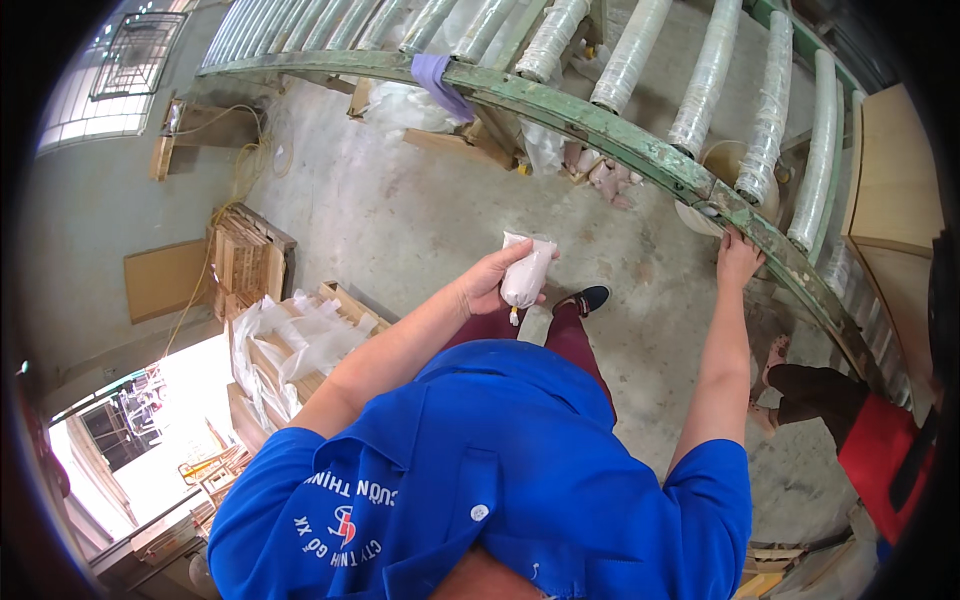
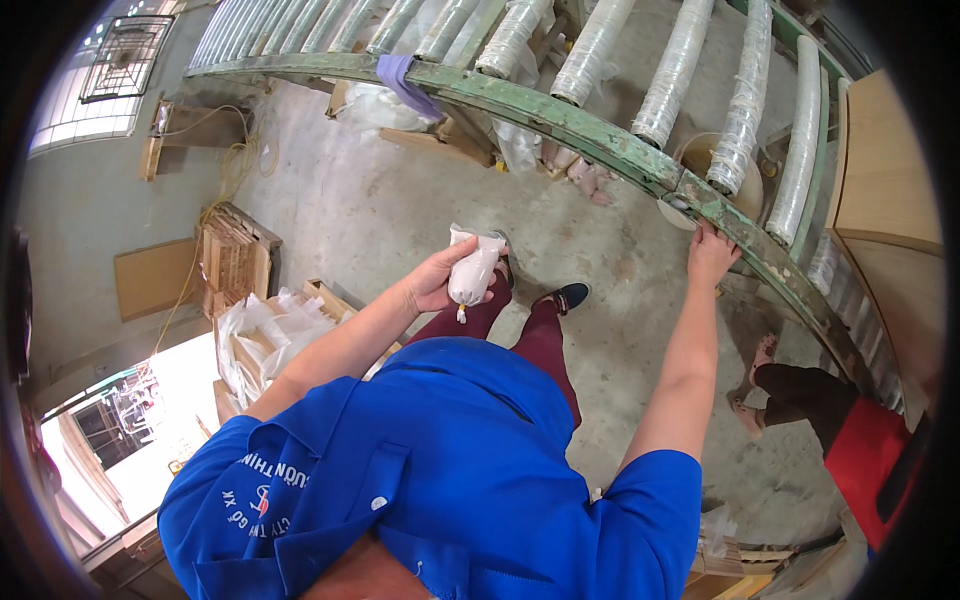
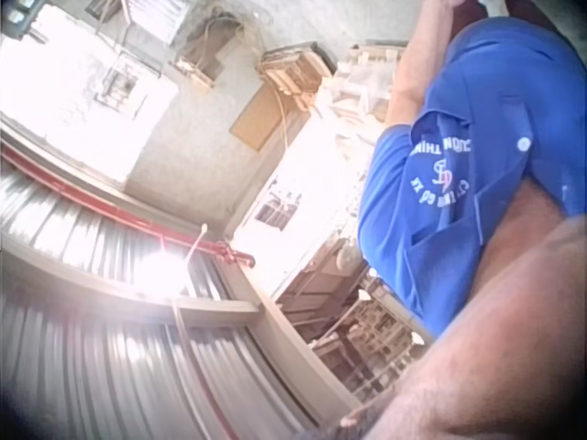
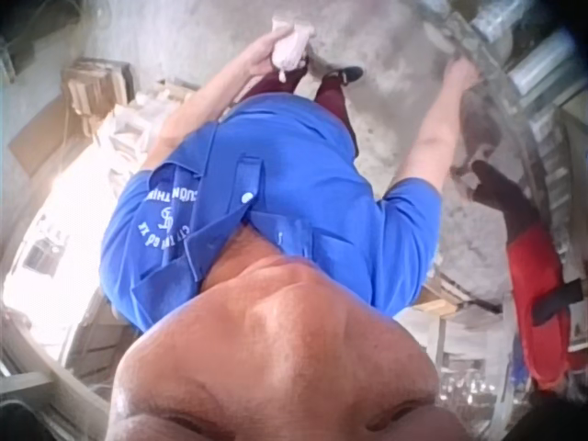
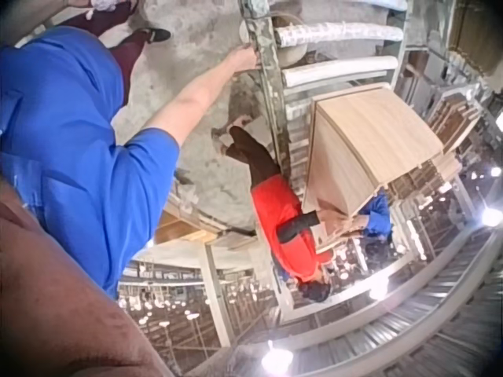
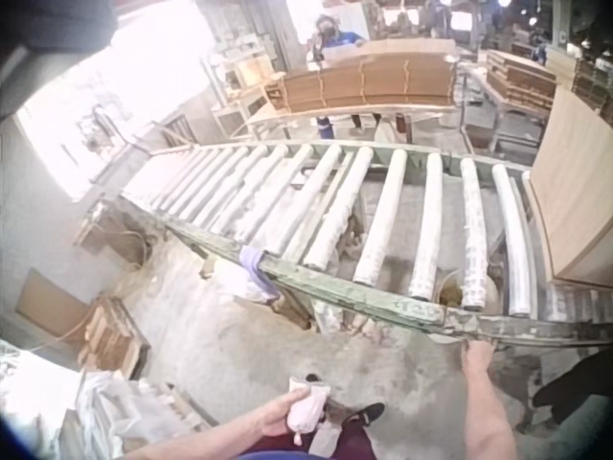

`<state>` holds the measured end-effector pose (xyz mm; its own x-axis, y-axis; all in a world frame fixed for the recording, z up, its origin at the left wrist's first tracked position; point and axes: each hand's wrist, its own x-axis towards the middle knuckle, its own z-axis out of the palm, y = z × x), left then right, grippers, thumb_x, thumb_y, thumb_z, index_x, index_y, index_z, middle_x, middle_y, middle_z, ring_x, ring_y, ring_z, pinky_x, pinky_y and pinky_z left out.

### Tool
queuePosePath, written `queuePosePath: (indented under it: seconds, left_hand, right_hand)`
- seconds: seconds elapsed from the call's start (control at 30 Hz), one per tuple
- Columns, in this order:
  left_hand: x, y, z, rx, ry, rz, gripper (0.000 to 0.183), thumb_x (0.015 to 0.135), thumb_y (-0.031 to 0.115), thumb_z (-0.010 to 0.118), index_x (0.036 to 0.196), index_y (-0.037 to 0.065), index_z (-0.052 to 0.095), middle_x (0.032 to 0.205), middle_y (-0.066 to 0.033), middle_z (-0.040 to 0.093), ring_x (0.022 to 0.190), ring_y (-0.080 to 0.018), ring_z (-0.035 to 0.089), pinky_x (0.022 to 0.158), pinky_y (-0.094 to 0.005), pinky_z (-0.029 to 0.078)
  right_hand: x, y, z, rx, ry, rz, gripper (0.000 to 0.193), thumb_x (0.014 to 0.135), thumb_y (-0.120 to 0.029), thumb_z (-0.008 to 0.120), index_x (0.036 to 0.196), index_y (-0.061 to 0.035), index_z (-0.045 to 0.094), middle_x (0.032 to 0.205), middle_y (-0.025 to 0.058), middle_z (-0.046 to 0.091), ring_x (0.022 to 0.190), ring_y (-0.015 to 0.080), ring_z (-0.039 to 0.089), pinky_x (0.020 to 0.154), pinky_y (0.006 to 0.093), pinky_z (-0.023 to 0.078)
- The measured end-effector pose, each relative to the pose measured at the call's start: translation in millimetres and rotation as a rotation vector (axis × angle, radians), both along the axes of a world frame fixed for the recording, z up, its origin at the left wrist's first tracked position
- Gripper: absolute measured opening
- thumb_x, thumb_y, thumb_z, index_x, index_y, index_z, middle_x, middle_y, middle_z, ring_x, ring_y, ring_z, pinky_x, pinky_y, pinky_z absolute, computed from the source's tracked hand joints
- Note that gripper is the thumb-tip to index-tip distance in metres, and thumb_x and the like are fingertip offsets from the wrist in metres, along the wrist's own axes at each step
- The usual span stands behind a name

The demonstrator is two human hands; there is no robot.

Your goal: The person wipes a large wooden panel with a white cloth, then places it on a roller conveyor. They continue wiping the panel on the conveyor and handle a small white object near the rollers. Other workers are visible in the background.

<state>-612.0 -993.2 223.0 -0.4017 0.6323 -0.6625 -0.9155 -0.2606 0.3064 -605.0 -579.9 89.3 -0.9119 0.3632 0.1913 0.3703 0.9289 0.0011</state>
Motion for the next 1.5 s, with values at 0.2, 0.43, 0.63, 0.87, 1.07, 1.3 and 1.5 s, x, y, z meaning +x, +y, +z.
queuePosePath:
  seconds: [0.2,0.43,0.63,0.87,1.07,1.3,1.5]
  left_hand:
    - [-1,8,2,-0.227,0.053,0.068,0.036,0.085,0.031,0.059,0.109,0.005,0.051,0.088,-0.0054,0.057,0.076,-0.0169,0.058,0.066,-0.0320,0.051]
    - [-12,15,-12,-0.243,0.241,-0.085,0.031,0.080,0.022,0.064,0.103,0.006,0.051,0.081,-0.0056,0.057,0.066,-0.0153,0.058,0.054,-0.0300,0.051]
    - [-37,34,-7,-0.068,0.282,-0.183,0.032,0.080,0.021,0.065,0.105,0.004,0.052,0.089,-0.0075,0.061,0.073,-0.0145,0.060,0.059,-0.0281,0.051]
    - [-89,62,2,0.017,0.270,-0.253,0.033,0.085,0.025,0.059,0.108,0.004,0.050,0.088,-0.0096,0.061,0.069,-0.0170,0.062,0.059,-0.0296,0.053]
    - [-142,71,6,0.111,0.291,-0.339,0.040,0.087,0.033,0.054,0.114,0.005,0.047,0.090,-0.0092,0.060,0.070,-0.0169,0.061,0.057,-0.0298,0.051]
    - [-171,74,23,-0.109,0.567,-0.327,0.041,0.084,0.030,0.062,0.114,0.007,0.048,0.093,-0.0051,0.059,0.082,-0.0116,0.056,0.068,-0.0261,0.046]
    - [-158,86,19,-0.205,0.599,-0.224,0.039,0.082,0.030,0.063,0.111,0.006,0.051,0.095,-0.0047,0.059,0.081,-0.0109,0.056,0.067,-0.0261,0.046]
  right_hand:
    - [27,-21,12,-0.107,0.175,0.023,0.011,0.080,-0.022,0.060,0.088,-0.0136,0.062,0.094,0.0057,0.054,0.091,0.0280,0.050,0.080,0.0444,0.038]
    - [73,-84,33,-0.819,0.477,-0.127,0.010,0.085,-0.012,0.057,0.090,-0.0036,0.057,0.083,0.0078,0.054,0.071,0.0185,0.057,0.060,0.0308,0.046]
    - [79,-118,50,-2.167,0.757,-0.730,0.029,0.084,-0.001,0.052,0.112,-0.0069,0.048,0.090,0.0076,0.058,0.071,0.0171,0.060,0.060,0.0280,0.051]
    - [20,-135,108,-2.669,0.247,-0.418,0.026,0.082,-0.002,0.052,0.107,-0.0071,0.050,0.091,0.0079,0.060,0.080,0.0188,0.062,0.065,0.0310,0.054]
    - [-55,-144,148,-2.544,0.075,-0.161,0.019,0.081,-0.004,0.052,0.100,-0.0065,0.051,0.078,0.0023,0.053,0.068,0.0130,0.053,0.069,0.0303,0.044]
    - [-109,-149,156,-2.401,-0.135,-0.023,0.019,0.082,-0.011,0.059,0.099,-0.0044,0.052,0.062,-0.0040,0.042,0.051,0.0070,0.036,0.056,0.0280,0.039]
    - [-123,-141,144,-1.833,-0.139,0.186,0.016,0.080,-0.018,0.066,0.080,-0.0042,0.057,0.065,-0.0008,0.052,0.053,0.0066,0.046,0.049,0.0218,0.038]
